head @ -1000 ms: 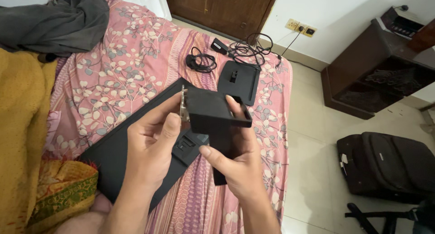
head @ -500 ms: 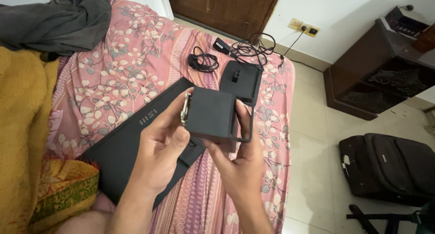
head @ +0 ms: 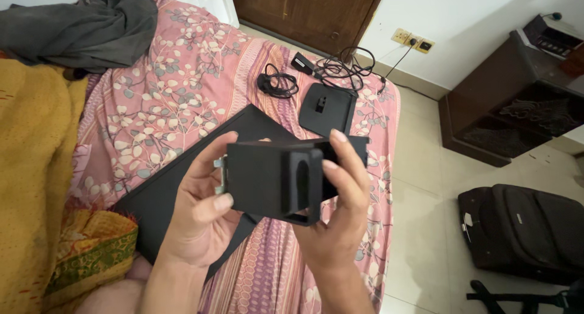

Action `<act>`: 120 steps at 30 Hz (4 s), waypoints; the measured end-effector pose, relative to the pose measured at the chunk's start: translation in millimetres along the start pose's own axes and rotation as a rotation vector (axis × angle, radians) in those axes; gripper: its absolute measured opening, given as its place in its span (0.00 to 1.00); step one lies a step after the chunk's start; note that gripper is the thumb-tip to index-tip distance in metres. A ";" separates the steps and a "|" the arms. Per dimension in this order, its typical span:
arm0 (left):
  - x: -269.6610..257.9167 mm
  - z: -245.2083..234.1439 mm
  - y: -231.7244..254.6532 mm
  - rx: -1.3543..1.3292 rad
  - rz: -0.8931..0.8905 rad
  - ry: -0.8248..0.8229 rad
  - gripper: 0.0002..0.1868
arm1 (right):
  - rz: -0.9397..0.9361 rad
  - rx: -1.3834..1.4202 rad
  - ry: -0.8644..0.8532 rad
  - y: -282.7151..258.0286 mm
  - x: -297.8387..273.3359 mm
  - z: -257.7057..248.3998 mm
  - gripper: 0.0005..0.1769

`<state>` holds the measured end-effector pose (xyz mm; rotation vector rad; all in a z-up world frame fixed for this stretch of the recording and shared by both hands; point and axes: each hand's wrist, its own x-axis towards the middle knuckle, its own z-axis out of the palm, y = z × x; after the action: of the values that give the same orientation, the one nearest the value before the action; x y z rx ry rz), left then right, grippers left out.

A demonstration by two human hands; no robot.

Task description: The person sits on a bed assembling a computer monitor, attaching the VESA adapter bracket and the stand base to the back of the monitor. They then carry the assembled monitor to a desk, place it upright on the desk, and adjust its position.

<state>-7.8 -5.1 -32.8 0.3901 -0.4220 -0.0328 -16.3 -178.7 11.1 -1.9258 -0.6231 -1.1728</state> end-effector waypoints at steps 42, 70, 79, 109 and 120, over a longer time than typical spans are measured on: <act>50.5 -239.3 -75.3 1.910 -0.424 0.367 0.16 | 0.514 -0.470 -0.993 143.3 -125.4 103.2 0.46; 46.2 -255.6 -83.2 1.914 -0.437 0.361 0.19 | 0.476 -0.520 -1.144 148.5 -130.5 124.9 0.44; 46.8 -256.8 -81.8 1.936 -0.427 0.359 0.19 | 0.461 -0.524 -1.155 147.7 -133.7 129.5 0.48; 56.4 -262.2 -76.9 1.887 -0.595 0.312 0.27 | 0.424 -0.565 -1.195 162.4 -148.9 136.4 0.55; 65.7 -271.8 -75.8 1.941 -0.631 0.231 0.27 | 0.426 -0.575 -1.189 159.2 -142.5 142.0 0.53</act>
<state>166.1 15.9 -263.6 2.4052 0.0569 -0.1904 107.8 -155.6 -212.3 -2.9964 -0.3985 0.2195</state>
